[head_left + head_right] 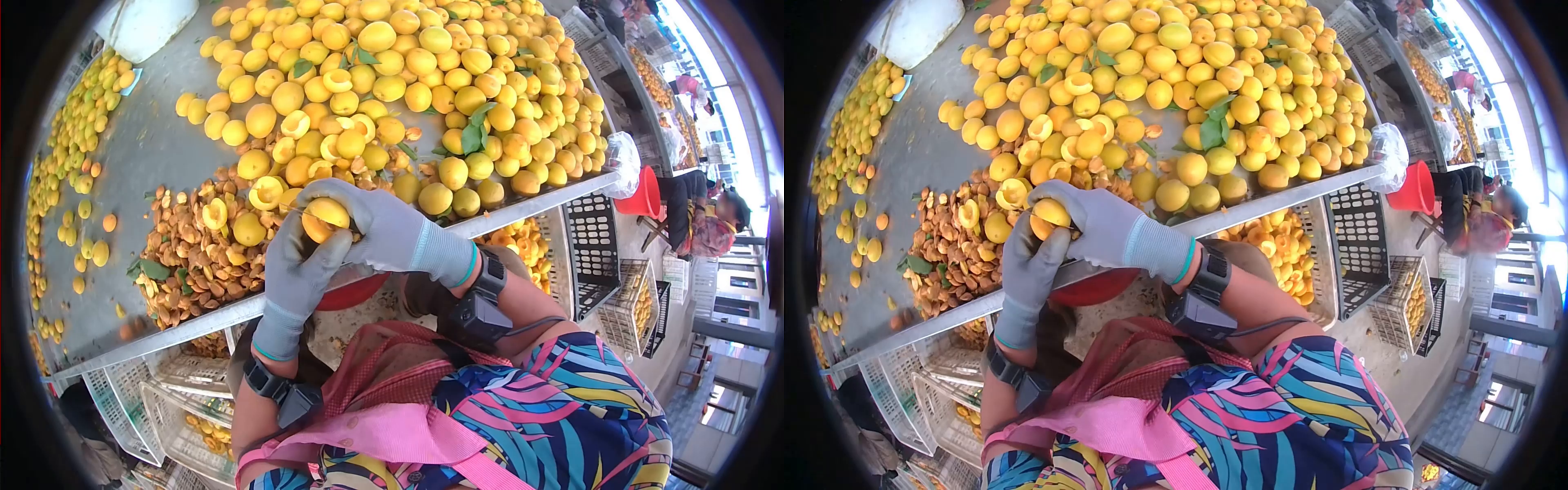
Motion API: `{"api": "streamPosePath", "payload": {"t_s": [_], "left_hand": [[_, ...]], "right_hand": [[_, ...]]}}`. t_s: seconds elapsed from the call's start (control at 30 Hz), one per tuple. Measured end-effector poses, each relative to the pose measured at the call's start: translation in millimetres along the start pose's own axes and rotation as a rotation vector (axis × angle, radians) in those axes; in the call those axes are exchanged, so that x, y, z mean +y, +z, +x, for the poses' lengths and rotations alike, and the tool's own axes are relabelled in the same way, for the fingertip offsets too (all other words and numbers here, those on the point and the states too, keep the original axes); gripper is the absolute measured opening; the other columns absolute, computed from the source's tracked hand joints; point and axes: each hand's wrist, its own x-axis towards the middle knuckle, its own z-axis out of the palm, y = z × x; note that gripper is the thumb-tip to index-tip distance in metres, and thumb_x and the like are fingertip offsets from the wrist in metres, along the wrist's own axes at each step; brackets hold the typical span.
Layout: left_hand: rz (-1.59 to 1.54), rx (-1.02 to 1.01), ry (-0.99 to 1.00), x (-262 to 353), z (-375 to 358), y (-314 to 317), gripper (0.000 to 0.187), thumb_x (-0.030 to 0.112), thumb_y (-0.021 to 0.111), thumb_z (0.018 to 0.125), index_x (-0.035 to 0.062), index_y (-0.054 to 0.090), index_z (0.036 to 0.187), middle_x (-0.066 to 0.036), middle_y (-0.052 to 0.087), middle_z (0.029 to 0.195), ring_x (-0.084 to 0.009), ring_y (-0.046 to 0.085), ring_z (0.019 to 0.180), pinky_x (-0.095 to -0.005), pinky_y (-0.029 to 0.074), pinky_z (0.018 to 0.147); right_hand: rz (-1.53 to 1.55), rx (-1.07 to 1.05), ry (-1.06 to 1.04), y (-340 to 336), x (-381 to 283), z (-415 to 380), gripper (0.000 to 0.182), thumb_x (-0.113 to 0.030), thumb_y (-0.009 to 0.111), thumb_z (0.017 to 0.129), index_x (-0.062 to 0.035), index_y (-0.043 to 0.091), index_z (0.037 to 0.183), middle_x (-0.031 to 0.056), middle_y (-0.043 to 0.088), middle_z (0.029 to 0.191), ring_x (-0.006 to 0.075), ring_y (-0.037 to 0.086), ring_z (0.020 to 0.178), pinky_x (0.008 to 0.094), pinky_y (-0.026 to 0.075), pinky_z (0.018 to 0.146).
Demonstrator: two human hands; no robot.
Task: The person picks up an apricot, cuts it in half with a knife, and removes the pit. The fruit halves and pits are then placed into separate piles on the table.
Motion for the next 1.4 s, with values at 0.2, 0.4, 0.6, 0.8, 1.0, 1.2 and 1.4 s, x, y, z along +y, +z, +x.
{"api": "streamPosePath", "payload": {"t_s": [0.2,0.4,0.6,0.8,1.0,1.2,1.4], "left_hand": [[0.151,0.006,0.105,-5,1,-7,0.027,0.014,0.066,0.082,-0.0037,0.058,0.100,-0.008,0.063,0.084,-0.0126,0.058,0.075,-0.0271,0.048,0.069],[0.131,-0.088,-0.024,4,-6,-21,0.023,0.014,0.058,0.085,-0.0039,0.059,0.099,-0.007,0.063,0.080,-0.0149,0.057,0.068,-0.0272,0.046,0.064],[0.023,-0.114,-0.016,1,-5,-21,0.029,0.018,0.052,0.087,-0.0025,0.057,0.107,-0.007,0.063,0.083,-0.0097,0.056,0.071,-0.0217,0.044,0.063],[-0.344,-0.141,-0.216,12,0,-13,0.036,0.015,0.053,0.089,-0.0002,0.053,0.121,-0.008,0.064,0.094,-0.0104,0.059,0.081,-0.0224,0.048,0.072],[-0.406,-0.124,-0.220,6,5,-4,0.037,0.006,0.056,0.089,0.0007,0.049,0.125,-0.008,0.063,0.100,-0.0113,0.060,0.083,-0.0242,0.050,0.078],[-0.352,-0.078,-0.302,1,10,5,0.037,0.004,0.062,0.085,0.0021,0.050,0.120,-0.007,0.063,0.099,-0.0108,0.061,0.080,-0.0224,0.052,0.072],[-0.275,-0.086,-0.263,0,8,6,0.039,0.005,0.068,0.082,0.0020,0.050,0.116,-0.005,0.062,0.095,-0.0094,0.061,0.079,-0.0211,0.052,0.067]], "right_hand": [[0.027,0.006,-0.092,3,4,1,0.058,-0.021,0.067,0.074,-0.0132,0.042,0.125,0.0162,0.061,0.104,0.0327,0.063,0.092,0.0390,0.051,0.080],[0.078,-0.102,0.033,-4,0,0,0.056,-0.025,0.069,0.075,-0.0126,0.045,0.124,0.0154,0.062,0.105,0.0314,0.063,0.095,0.0387,0.049,0.084],[-0.013,0.041,-0.185,-3,20,6,0.057,-0.019,0.071,0.074,-0.0103,0.046,0.125,0.0120,0.063,0.100,0.0239,0.065,0.077,0.0333,0.052,0.071],[0.406,0.065,0.479,-32,-21,-1,0.061,-0.015,0.068,0.083,-0.0054,0.040,0.136,0.0046,0.062,0.076,0.0083,0.057,0.054,0.0215,0.045,0.046],[0.366,0.280,0.435,-40,-22,5,0.075,-0.017,0.066,0.084,-0.0047,0.023,0.143,0.0043,0.056,0.061,0.0105,0.053,0.043,0.0238,0.039,0.036],[0.817,0.915,-0.272,-21,-52,16,0.047,-0.006,0.052,0.090,-0.0006,0.035,0.134,0.0041,0.055,0.058,0.0078,0.047,0.039,0.0214,0.037,0.037],[0.713,0.969,-0.319,5,-58,20,0.040,-0.004,0.056,0.088,0.0010,0.046,0.126,0.0016,0.057,0.061,0.0046,0.050,0.048,0.0189,0.039,0.044]]}}
